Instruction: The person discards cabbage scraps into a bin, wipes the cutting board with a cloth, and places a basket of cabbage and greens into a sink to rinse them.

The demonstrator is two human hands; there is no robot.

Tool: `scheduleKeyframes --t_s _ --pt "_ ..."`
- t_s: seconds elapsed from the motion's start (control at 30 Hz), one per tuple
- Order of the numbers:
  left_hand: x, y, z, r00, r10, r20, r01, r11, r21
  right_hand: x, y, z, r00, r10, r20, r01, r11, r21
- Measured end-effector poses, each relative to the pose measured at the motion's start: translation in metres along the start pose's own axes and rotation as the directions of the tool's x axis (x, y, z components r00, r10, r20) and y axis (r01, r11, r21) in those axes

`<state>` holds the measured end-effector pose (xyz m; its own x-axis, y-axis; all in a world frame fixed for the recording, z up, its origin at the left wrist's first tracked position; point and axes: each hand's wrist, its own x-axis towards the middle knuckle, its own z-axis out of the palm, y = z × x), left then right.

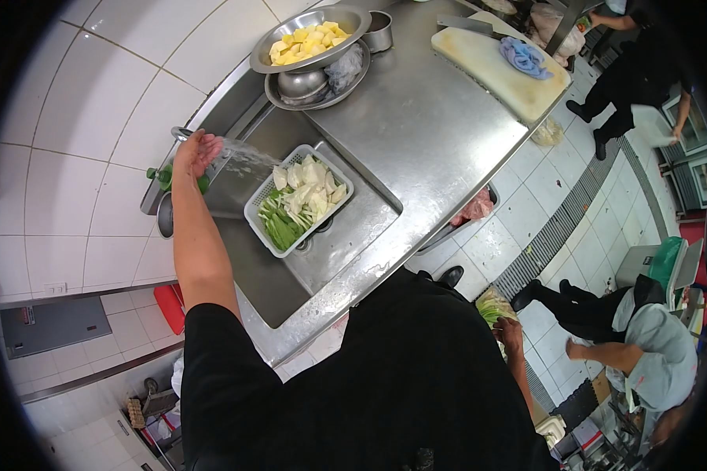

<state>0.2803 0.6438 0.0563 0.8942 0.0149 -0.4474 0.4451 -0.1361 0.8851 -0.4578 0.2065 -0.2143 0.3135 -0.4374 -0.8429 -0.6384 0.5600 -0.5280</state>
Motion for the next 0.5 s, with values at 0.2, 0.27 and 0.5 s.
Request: scheduleKeyframes --t_s 0.2,0.27,0.5 --pt "-0.0027 0.0032 -0.0015 1.0 -0.023 0.01 0.023 0.999 0.042 -0.0004 0.0001 -0.0007 1.0 -0.01 0.009 0.01 1.0 0.001" --pt "-0.003 0.0036 -0.0026 1.0 -0.022 0.019 0.022 0.999 0.045 -0.001 -0.0006 -0.0001 1.0 -0.021 0.019 0.021 1.0 0.01" --pt "0.0005 0.0039 -0.0054 0.999 -0.03 0.028 0.028 0.997 0.066 -0.0029 -0.0056 0.0026 0.999 -0.031 0.026 0.03 0.999 0.031"
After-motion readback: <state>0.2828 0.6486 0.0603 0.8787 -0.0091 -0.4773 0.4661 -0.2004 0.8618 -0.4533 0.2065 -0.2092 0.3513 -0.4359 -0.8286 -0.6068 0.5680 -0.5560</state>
